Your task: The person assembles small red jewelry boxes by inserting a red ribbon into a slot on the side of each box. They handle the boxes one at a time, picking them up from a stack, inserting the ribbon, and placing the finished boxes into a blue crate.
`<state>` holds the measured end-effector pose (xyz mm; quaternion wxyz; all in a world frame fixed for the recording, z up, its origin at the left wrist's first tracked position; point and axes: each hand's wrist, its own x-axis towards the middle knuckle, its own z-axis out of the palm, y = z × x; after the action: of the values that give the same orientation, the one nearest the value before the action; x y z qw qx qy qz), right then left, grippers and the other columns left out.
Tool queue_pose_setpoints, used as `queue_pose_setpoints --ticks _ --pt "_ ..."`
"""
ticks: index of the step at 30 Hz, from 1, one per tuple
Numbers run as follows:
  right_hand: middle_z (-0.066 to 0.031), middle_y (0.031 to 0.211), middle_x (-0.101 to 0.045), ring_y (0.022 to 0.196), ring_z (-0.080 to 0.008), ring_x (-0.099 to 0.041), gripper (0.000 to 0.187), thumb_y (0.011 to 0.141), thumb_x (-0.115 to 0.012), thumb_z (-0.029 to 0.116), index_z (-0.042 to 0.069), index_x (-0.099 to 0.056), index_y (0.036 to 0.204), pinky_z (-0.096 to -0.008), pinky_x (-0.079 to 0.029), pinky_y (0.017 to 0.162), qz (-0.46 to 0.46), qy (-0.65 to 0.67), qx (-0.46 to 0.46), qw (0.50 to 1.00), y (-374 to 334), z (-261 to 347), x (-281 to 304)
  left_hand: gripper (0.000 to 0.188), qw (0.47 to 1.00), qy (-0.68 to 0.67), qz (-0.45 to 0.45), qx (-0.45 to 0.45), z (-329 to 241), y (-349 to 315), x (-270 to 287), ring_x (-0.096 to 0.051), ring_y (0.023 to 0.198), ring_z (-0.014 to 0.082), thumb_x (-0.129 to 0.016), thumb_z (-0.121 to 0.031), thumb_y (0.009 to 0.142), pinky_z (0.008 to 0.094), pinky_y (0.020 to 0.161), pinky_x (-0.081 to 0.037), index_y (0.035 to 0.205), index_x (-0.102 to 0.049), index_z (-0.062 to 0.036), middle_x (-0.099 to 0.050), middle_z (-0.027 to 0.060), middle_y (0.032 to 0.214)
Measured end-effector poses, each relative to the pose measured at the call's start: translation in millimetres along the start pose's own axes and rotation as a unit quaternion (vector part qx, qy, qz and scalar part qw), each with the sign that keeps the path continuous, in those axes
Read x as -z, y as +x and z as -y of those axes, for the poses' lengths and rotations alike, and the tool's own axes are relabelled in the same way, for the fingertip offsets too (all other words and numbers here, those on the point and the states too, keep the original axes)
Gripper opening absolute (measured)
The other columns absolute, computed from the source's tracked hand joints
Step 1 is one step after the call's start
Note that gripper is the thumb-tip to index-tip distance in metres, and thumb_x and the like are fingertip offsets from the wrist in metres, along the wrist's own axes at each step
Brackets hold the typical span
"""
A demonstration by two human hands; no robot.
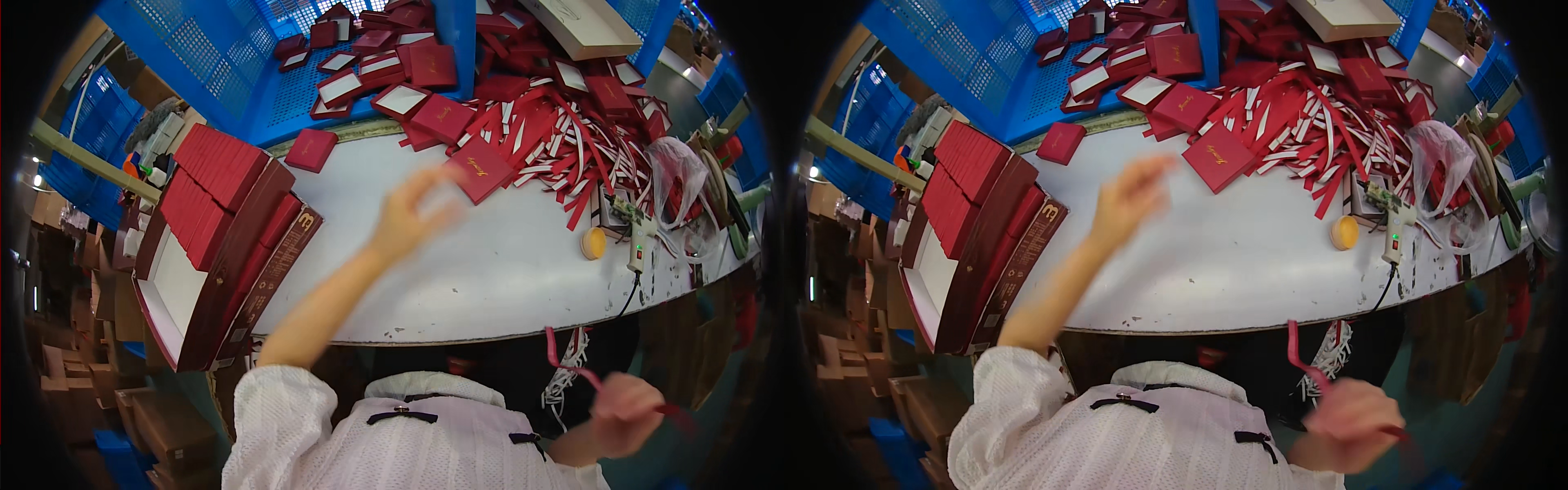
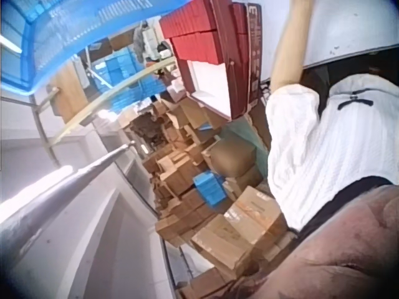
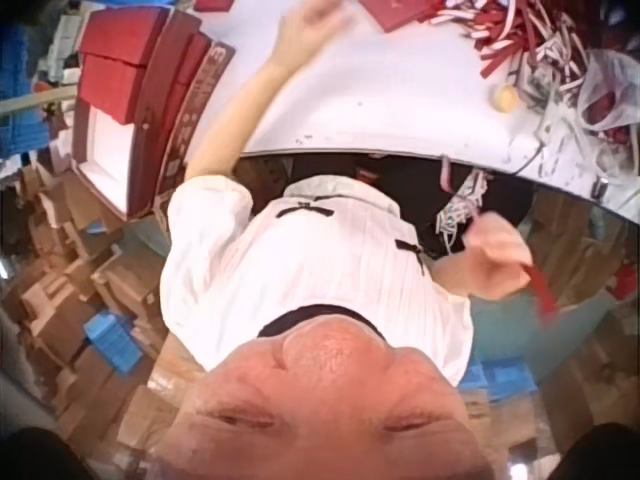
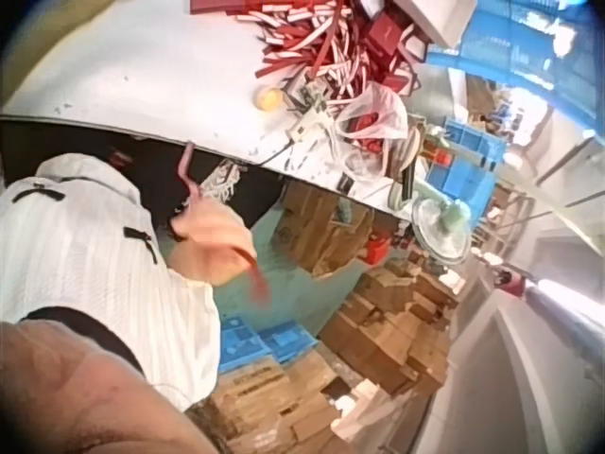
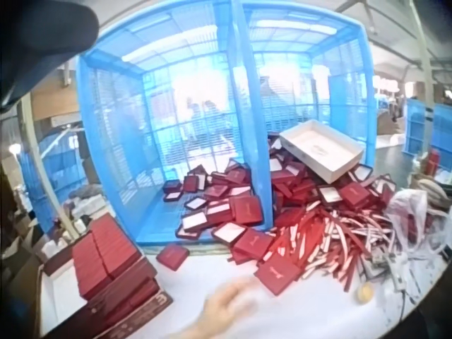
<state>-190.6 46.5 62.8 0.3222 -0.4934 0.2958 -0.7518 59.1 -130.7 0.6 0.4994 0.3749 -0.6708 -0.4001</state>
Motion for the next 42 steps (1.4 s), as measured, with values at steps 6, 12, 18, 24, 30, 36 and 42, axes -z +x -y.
queue_pose_setpoints --ticks 6,12,18,24,30,36,42 --pt "-0.0081 0.048 -0.048 0.034 -0.0148 -0.043 0.037 0.087 -0.034 0.024 0.004 -0.043 0.057 -0.0214 -0.035 0.031 0.125 0.067 -0.039 0.989 -3.8 38.8 41.9 0.069 0.677 0.629 -0.279 0.262 146.4 81.5 149.5 -0.021 0.114 0.0370 -0.053 -0.054 0.066 0.0563 0.086 -0.022 0.112 -0.041 -0.0049 -0.037 0.0169 0.117" --pt "-0.0134 0.045 -0.050 0.032 -0.0201 -0.048 0.041 0.085 -0.039 0.027 -0.001 -0.047 0.057 -0.0255 -0.038 0.030 0.139 0.033 -0.150 0.978 -24.1 46.1 49.9 0.100 0.668 0.548 -0.222 0.452 125.3 76.9 147.4 -0.021 0.119 0.0301 -0.058 -0.059 0.056 0.0512 0.096 -0.007 0.125 -0.019 0.0014 -0.028 0.0189 0.124" --pt "-0.0143 0.052 -0.051 0.037 -0.0168 -0.048 0.037 0.087 -0.033 0.021 -0.003 -0.049 0.063 -0.0218 -0.038 0.033 0.011 0.206 -0.402 0.892 -41.7 -20.4 31.5 0.096 0.814 0.492 -0.037 0.306 101.3 47.9 74.3 -0.034 0.109 0.0305 -0.069 -0.044 0.043 0.0486 0.096 -0.013 0.118 -0.029 0.0016 -0.038 0.0174 0.113" --pt "-0.0148 0.075 -0.057 0.051 -0.0127 -0.054 0.020 0.071 -0.059 0.002 -0.004 -0.047 0.087 -0.0208 -0.044 0.046 0.106 -0.142 -0.312 0.933 -25.2 -78.0 -32.0 0.051 0.833 -0.473 -0.015 0.287 1.8 -29.0 -40.4 -0.047 0.102 0.0249 -0.059 -0.019 0.067 0.0366 0.088 -0.037 0.110 -0.039 0.0004 -0.050 0.0135 0.105" --pt "-0.0065 0.071 -0.053 0.048 -0.0104 -0.048 0.040 0.058 -0.068 -0.001 0.004 -0.039 0.084 -0.0200 -0.040 0.044 0.045 -0.289 -0.026 0.956 -13.7 -93.5 -31.6 0.056 0.812 -0.532 0.001 0.238 -13.1 -80.5 -89.1 -0.038 0.111 0.0236 -0.057 -0.030 0.074 0.0397 0.092 -0.032 0.119 -0.032 -0.0072 -0.040 0.0106 0.118" --pt "-0.0051 0.066 -0.054 0.049 -0.0082 -0.051 0.015 0.074 -0.056 0.002 0.003 -0.043 0.083 -0.0174 -0.040 0.041 -0.085 0.011 -0.368 0.926 8.5 -90.4 -0.2 0.032 0.811 -0.539 0.034 0.224 -23.9 -95.6 -80.8 -0.045 0.104 0.0166 -0.048 -0.013 0.082 0.0338 0.087 -0.036 0.113 -0.040 -0.0067 -0.047 0.0053 0.112" --pt "-0.0090 0.074 -0.057 0.061 -0.0155 -0.052 0.023 0.078 -0.045 0.008 0.001 -0.054 0.058 -0.0280 -0.042 0.059 0.182 -0.082 -0.336 0.920 -3.1 -54.9 -2.0 0.029 0.878 -0.426 -0.093 0.195 -41.1 -84.6 -83.9 -0.057 0.082 0.0199 -0.029 -0.026 0.089 0.0328 0.064 -0.050 0.105 -0.038 -0.0040 -0.053 0.0100 0.097"
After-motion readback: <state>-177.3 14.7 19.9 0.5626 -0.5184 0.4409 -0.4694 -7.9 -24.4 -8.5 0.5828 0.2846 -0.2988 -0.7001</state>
